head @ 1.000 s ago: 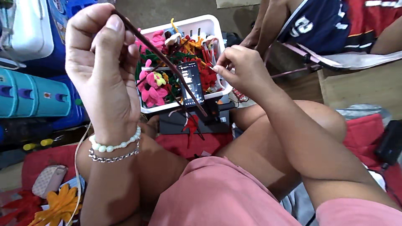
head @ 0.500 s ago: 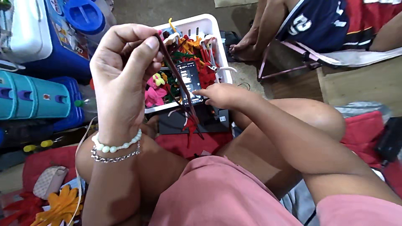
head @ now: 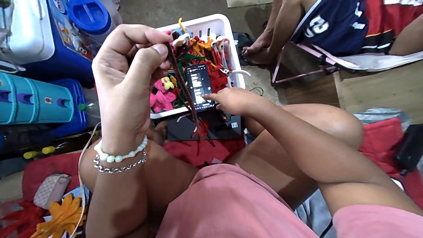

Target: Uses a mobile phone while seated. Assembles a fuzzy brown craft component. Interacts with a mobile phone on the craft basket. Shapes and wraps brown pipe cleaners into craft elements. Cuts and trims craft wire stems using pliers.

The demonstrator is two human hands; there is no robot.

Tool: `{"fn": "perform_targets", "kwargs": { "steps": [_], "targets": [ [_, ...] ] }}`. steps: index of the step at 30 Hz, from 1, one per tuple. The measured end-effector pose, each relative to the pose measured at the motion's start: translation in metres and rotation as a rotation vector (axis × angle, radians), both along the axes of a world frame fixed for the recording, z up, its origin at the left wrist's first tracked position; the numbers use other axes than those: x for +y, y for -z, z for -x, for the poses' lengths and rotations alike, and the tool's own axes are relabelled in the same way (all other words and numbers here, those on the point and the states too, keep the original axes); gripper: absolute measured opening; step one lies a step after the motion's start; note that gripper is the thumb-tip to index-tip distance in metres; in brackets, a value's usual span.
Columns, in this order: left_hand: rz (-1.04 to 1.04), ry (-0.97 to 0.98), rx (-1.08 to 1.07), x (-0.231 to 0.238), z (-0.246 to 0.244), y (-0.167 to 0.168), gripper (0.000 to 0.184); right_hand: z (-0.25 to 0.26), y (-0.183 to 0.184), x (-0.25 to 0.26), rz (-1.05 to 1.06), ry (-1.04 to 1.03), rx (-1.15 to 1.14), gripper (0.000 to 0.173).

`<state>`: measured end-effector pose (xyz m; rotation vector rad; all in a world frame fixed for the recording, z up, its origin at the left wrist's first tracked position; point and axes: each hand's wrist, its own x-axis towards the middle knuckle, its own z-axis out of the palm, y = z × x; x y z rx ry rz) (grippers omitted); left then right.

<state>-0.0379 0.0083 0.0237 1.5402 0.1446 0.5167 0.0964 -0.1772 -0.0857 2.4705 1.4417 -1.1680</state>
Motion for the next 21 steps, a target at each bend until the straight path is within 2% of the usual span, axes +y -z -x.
{"fn": "perform_targets", "kwargs": {
  "steps": [21],
  "targets": [
    [-0.014, -0.01, 0.025, -0.0012, 0.0001, -0.0006, 0.017, 0.0017, 0.0037, 0.0011, -0.014, -0.017, -0.028, 0.06]
  ]
}}
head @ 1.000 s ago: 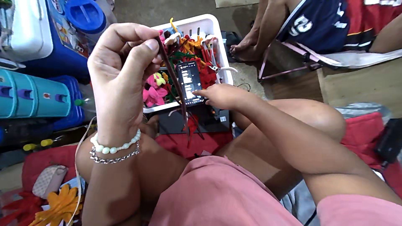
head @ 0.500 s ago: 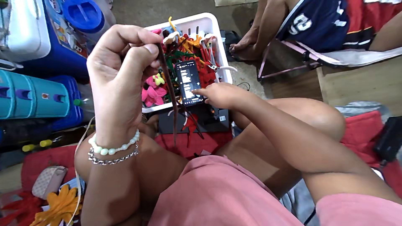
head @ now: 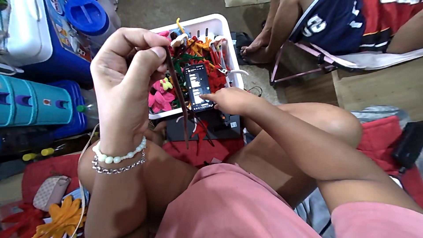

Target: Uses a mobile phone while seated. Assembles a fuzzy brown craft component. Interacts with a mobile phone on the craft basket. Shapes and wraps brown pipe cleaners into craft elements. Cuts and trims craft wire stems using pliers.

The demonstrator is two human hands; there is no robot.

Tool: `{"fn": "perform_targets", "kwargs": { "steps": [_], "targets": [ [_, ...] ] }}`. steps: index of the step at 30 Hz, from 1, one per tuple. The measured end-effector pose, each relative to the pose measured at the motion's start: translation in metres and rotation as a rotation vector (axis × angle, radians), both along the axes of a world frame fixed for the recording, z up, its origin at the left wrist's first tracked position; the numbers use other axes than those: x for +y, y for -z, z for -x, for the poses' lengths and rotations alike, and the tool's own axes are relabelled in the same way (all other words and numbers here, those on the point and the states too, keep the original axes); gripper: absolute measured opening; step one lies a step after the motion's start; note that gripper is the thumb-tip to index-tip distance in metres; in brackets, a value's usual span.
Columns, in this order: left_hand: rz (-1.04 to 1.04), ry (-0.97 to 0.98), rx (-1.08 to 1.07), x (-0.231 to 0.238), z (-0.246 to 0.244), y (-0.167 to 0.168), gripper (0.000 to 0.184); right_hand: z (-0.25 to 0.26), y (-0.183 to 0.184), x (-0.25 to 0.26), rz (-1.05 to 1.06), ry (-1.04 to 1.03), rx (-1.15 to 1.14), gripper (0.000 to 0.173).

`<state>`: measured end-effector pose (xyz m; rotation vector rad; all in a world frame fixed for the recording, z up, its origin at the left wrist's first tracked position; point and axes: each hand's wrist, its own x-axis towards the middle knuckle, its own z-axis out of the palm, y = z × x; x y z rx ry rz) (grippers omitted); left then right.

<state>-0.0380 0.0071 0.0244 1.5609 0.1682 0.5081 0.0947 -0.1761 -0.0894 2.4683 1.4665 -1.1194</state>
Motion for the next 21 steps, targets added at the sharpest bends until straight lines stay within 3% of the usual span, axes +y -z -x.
{"fn": "perform_targets", "kwargs": {
  "steps": [21],
  "targets": [
    [0.0, -0.001, -0.012, 0.0007, 0.0005, 0.0, 0.017, -0.0041, -0.0056, -0.0003, -0.007, 0.043, -0.013, 0.055]
  ]
}}
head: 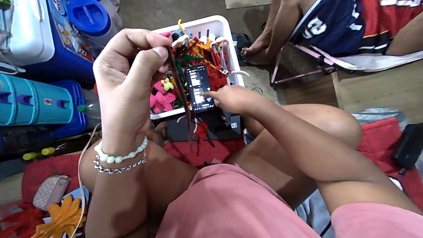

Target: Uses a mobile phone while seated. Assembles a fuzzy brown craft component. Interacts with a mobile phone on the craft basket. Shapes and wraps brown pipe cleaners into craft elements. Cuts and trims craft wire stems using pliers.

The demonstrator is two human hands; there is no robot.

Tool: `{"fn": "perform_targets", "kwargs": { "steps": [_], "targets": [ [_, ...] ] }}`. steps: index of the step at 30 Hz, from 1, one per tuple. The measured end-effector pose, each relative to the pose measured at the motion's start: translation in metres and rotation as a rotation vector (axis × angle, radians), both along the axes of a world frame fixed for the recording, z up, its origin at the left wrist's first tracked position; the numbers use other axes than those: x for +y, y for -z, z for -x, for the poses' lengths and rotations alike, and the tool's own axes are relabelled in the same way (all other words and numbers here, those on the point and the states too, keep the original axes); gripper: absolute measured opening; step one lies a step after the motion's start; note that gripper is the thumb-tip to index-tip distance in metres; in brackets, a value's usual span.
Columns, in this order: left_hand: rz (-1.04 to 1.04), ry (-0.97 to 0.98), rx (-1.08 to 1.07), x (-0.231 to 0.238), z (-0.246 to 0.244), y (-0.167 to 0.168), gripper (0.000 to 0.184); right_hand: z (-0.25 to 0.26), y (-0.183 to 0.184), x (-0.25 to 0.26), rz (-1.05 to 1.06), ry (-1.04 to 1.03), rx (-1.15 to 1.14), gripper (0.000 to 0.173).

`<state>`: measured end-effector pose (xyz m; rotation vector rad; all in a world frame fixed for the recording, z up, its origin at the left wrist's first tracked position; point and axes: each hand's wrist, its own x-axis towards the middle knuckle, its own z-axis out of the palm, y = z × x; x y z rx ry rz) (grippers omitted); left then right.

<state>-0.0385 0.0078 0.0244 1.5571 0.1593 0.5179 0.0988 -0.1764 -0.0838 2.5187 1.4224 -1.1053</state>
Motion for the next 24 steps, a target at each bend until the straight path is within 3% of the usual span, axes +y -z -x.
{"fn": "perform_targets", "kwargs": {
  "steps": [12, 24],
  "targets": [
    [-0.007, 0.0, 0.005, -0.0004, 0.0006, 0.0002, 0.017, 0.0024, 0.0034, 0.0021, -0.01, -0.014, -0.001, 0.061],
    [-0.004, 0.008, -0.002, -0.0001, 0.001, 0.0, 0.017, 0.0037, 0.0055, 0.0017, -0.016, -0.016, 0.006, 0.056]
  ]
}}
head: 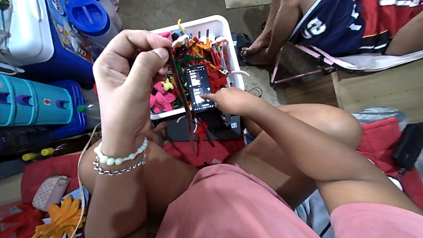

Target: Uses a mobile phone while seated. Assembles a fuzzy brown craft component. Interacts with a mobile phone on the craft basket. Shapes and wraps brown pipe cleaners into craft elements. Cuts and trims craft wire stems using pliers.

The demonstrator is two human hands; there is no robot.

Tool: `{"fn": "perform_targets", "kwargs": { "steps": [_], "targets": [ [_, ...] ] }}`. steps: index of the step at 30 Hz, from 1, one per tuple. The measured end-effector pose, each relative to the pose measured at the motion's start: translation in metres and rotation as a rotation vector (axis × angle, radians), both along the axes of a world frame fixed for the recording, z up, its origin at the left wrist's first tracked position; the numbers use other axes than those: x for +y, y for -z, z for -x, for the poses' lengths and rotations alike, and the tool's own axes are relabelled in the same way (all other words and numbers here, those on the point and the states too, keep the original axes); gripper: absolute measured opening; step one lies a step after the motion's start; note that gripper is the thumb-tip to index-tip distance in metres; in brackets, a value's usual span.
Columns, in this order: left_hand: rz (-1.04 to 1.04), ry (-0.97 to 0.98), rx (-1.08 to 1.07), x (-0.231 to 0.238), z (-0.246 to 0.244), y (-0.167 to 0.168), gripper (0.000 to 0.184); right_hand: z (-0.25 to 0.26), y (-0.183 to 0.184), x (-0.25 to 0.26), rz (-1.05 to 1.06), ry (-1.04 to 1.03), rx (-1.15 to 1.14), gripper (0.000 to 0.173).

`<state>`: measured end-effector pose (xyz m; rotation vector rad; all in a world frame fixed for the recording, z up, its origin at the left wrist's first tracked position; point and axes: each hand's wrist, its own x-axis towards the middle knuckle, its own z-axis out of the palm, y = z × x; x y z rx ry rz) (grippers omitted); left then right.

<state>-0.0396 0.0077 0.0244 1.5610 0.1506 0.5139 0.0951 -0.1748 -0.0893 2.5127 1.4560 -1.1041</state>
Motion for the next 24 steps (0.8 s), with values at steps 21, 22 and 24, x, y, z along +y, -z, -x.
{"fn": "perform_targets", "kwargs": {
  "steps": [21, 22, 24],
  "targets": [
    [-0.018, 0.004, 0.007, -0.0007, -0.0002, 0.0007, 0.017, -0.0005, -0.0031, -0.0001, 0.016, -0.005, 0.005, 0.058],
    [-0.021, 0.002, 0.008, -0.0008, -0.0004, 0.0008, 0.017, -0.0001, -0.0051, 0.0002, 0.028, -0.004, 0.01, 0.059],
    [-0.019, 0.001, 0.008, -0.0009, -0.0004, 0.001, 0.017, 0.0012, -0.0073, -0.0001, 0.047, -0.007, 0.027, 0.058]
  ]
}}
